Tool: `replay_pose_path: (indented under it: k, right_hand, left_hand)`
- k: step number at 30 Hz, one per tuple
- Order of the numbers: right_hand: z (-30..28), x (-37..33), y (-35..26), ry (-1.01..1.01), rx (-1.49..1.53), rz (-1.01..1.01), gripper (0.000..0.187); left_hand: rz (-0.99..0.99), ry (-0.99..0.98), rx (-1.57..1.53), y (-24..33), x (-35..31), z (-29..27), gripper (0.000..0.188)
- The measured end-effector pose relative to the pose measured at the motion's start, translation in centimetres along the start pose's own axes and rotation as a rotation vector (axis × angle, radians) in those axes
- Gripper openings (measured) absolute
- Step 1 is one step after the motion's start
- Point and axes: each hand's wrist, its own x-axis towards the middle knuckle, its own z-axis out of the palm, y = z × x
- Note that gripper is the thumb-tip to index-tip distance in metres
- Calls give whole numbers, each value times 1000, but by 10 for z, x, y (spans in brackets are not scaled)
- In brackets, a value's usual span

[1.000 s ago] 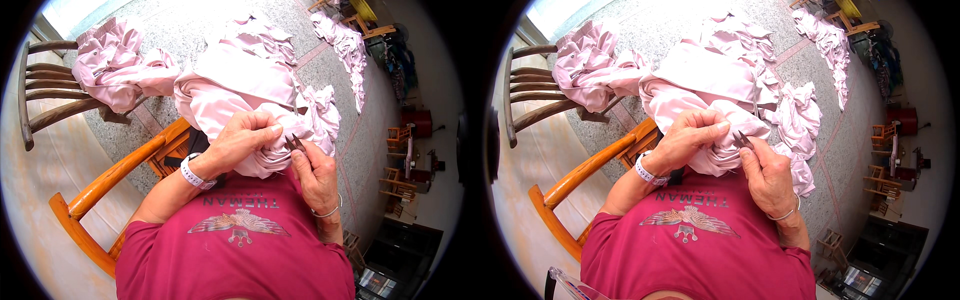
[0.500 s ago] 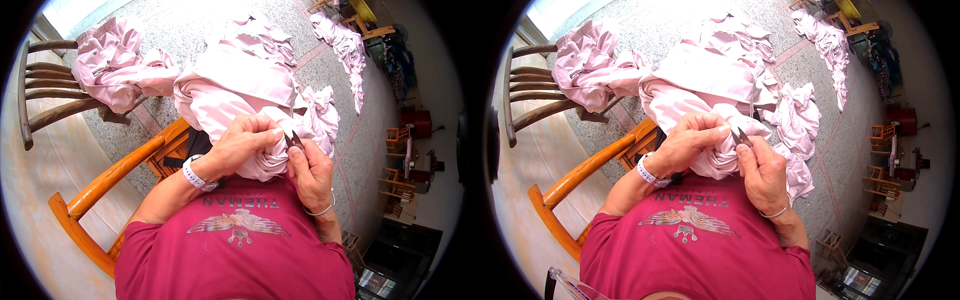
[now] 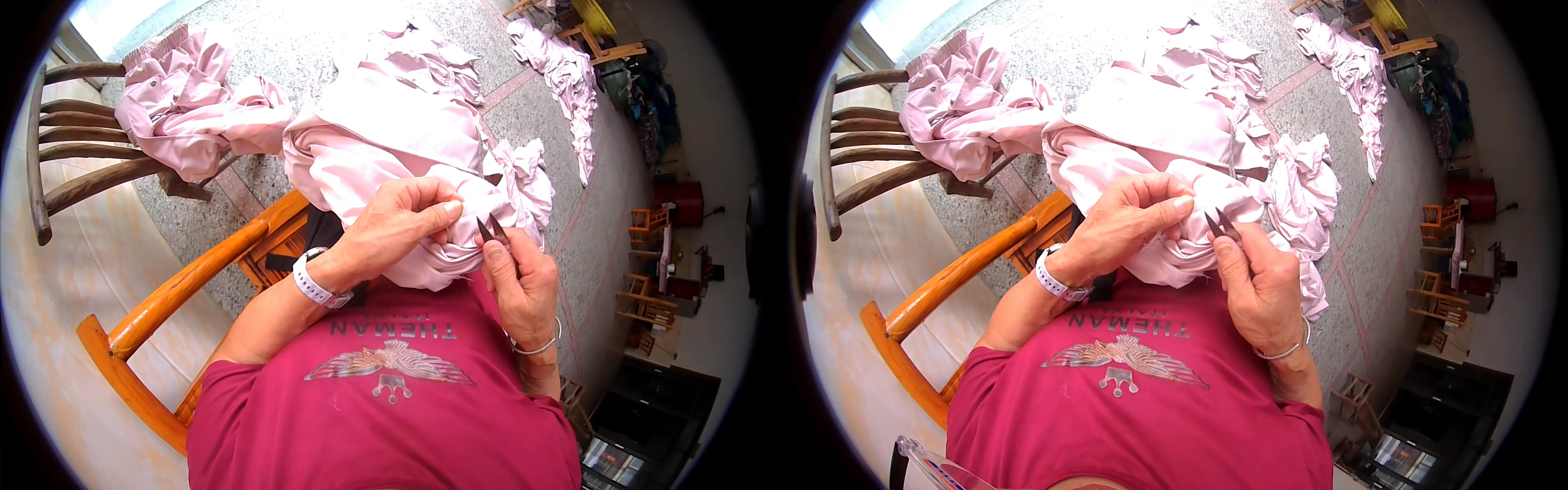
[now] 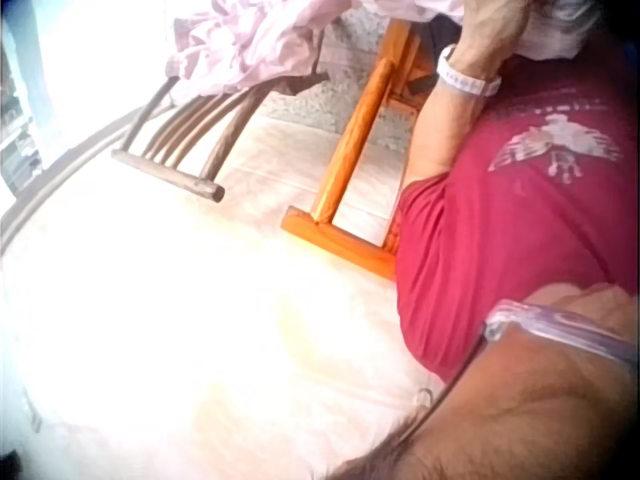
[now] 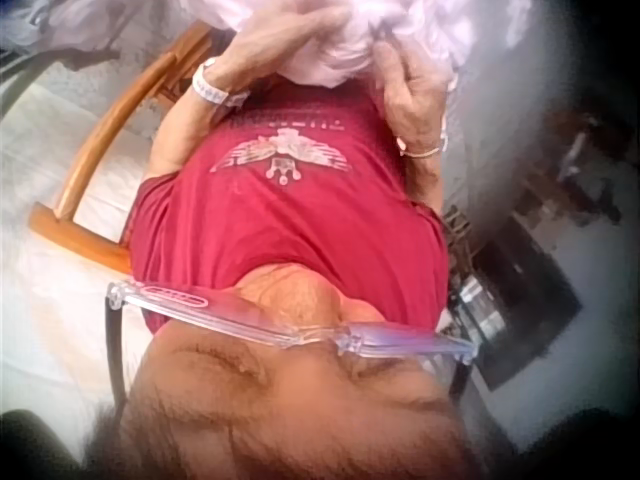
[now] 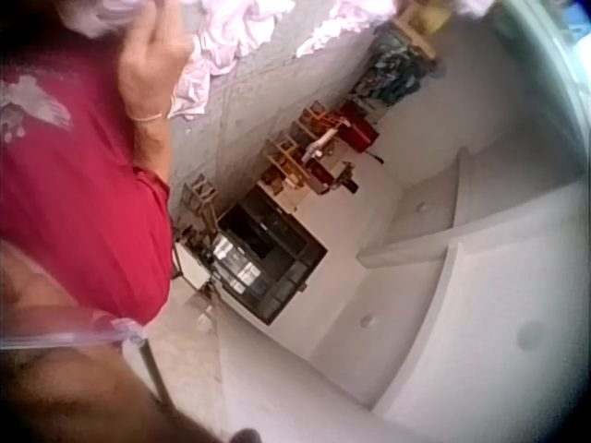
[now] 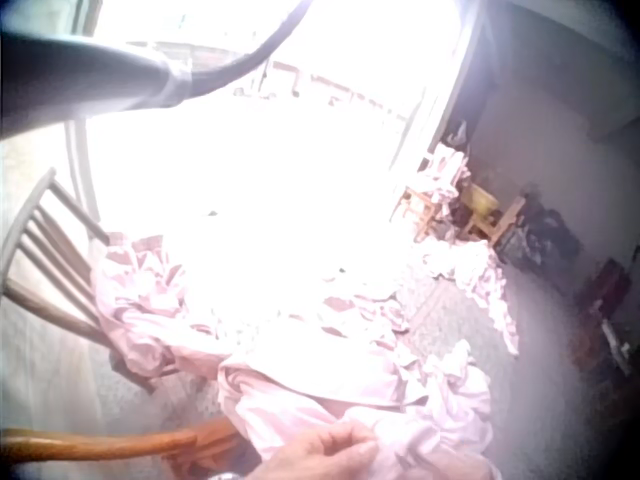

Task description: The person uses thread snips to trim loose threads from pink garments, turning the fabric over to find threads before placing the items in a pile.

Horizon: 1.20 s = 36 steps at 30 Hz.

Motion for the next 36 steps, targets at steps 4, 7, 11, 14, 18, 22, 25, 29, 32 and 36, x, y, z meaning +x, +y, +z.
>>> replay_pose_path:
  k: [4,7,11,14,18,22,25,29,32,36]
  right_hand:
    - [-3,1,-2,-47,-101,2,13]
    - [-3,1,-3,-56,-133,-14,15]
    - [-3,1,-3,-59,-135,-12,15]
    - [-4,1,-2,-78,-125,28,15]
    - [-4,1,-2,-72,-137,-5,15]
    - [-4,1,-2,-81,-130,1,15]
    - [-3,1,0,-77,-125,-5,14]
    - [-4,2,-1,-84,-135,-2,13]
    - [-5,4,0,-98,-140,-41,12]
    - [-4,4,2,-89,-139,-64,11]
  left_hand:
    - [-5,-20,15,3,0,0,18]
    - [-10,-31,5,3,0,0,17]
    - [-8,-31,0,0,0,-1,16]
    - [-16,-24,-7,0,-1,-1,16]
    - [-4,-38,-17,-2,0,-2,15]
    - [-7,-40,-32,-1,0,-2,15]
    - [-5,-42,-45,-2,-1,-2,15]
    - [-1,-49,-27,-1,-1,-2,15]
    - [-8,-56,-3,-4,0,-4,15]
    - [3,-41,-5,-3,1,0,14]
